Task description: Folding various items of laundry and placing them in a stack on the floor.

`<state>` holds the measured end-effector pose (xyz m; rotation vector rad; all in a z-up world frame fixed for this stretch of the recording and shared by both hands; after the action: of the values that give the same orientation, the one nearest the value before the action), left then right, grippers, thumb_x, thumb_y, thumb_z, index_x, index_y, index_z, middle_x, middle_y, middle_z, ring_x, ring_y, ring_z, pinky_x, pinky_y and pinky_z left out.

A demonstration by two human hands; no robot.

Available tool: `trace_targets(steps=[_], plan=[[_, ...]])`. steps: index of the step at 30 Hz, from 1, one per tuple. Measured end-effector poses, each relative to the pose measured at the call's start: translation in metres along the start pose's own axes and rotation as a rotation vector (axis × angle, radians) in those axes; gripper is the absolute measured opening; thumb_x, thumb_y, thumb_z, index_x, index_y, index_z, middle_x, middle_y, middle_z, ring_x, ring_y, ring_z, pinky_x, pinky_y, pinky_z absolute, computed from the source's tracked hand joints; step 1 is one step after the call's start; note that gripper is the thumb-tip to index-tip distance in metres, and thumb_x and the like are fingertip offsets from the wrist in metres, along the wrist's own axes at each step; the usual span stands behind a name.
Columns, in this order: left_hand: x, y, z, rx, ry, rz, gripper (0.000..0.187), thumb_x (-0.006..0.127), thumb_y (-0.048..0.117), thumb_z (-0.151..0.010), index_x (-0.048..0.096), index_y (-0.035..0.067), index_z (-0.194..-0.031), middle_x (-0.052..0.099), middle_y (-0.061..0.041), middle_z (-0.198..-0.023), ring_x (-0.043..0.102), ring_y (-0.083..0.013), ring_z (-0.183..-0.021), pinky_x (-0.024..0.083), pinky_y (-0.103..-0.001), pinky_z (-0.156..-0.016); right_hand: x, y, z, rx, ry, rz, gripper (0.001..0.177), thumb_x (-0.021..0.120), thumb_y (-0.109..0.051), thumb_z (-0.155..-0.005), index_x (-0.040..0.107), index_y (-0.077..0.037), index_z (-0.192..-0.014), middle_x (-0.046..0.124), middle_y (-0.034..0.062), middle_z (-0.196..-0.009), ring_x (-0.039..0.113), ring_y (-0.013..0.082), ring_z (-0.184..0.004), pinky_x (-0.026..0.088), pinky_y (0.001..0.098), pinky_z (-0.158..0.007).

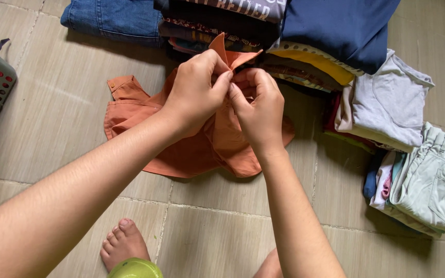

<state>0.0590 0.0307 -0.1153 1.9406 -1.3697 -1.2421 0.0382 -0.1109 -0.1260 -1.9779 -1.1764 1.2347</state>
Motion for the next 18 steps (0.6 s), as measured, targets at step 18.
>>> trace_targets(steps=[18], plan=[[0.004,-0.026,0.004,-0.252,0.020,0.107,0.013,0.073,0.014,-0.092,0.070,0.001,-0.089,0.076,-0.009,-0.085,0.075,-0.0162,-0.077,0.059,-0.032,-0.071,0.001,-0.022,0.008,-0.171,0.111,0.140,0.012,0.074,-0.002,-0.097,0.064,-0.001,-0.105,0.064,0.0108,-0.098,0.067,0.0250,-0.088,0.057,0.0338,-0.078]])
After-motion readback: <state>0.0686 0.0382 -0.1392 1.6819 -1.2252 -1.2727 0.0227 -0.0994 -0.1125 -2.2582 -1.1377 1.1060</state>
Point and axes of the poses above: each hand's wrist, its own z-axis away from the middle knuckle, its own x-axis out of the palm, y = z × x, the point moved 10 cm from there along -z, towards the middle knuckle
